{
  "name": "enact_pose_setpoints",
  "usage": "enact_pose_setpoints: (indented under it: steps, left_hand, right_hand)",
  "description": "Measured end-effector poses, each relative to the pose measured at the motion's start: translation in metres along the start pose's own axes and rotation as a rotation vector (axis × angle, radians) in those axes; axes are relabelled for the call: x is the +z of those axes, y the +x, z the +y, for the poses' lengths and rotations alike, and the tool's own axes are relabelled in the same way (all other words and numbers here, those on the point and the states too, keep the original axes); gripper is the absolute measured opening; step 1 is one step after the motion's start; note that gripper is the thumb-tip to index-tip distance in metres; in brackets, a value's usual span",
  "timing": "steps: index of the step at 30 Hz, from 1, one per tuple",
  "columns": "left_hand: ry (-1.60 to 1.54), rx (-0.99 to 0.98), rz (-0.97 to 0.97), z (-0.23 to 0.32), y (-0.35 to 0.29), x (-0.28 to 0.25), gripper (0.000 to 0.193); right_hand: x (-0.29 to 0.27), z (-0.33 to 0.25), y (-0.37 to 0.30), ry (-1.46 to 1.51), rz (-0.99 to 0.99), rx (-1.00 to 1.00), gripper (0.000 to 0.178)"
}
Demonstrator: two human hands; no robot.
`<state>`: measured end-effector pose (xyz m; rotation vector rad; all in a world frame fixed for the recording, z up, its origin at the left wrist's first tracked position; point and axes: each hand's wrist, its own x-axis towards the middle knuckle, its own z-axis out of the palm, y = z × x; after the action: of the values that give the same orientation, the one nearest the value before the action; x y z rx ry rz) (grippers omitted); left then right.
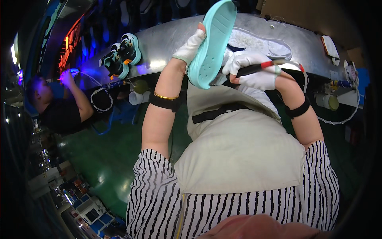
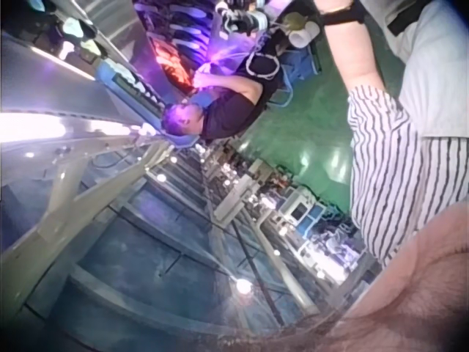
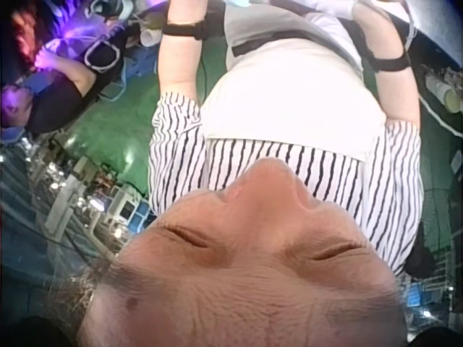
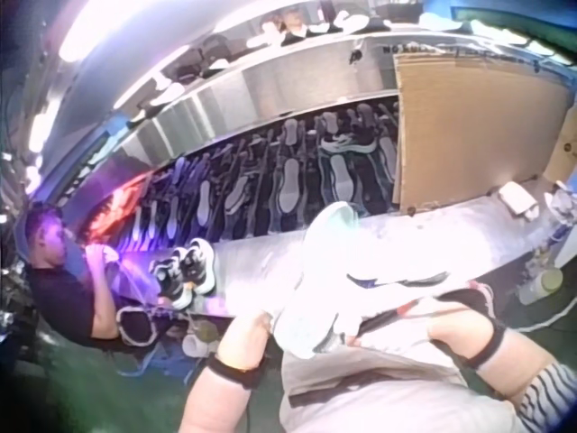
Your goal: Apply adhesive to shoe outsoles using a precision applicator tool.
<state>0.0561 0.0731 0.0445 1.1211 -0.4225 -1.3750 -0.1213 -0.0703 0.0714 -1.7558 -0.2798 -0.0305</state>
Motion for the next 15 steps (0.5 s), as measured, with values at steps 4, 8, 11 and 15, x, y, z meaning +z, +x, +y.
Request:
enact_pose_setpoints:
  steps: [4,8,11,15]
  left_hand:
    - [0.035,0.016,0.067,0.000,0.000,0.006,0.076]
    - [0.048,0.070,0.100,0.007,-0.003,0.013,0.077]
    - [0.034,0.020,0.172,0.014,-0.011,-0.001,0.079]
    - [-0.180,0.744,0.127,0.029,-0.040,0.008,0.079]
  right_hand:
    - [-0.005,-0.005,0.000,0.011,0.137,0.033,0.011]
    - [-0.013,-0.007,0.004,-0.135,0.165,-0.108,0.011]
    - [-0.022,-0.007,0.000,-0.163,0.074,-0.062,0.012]
    - [-0.035,-0.019,-0.011,-0.063,0.377,-0.131,0.011]
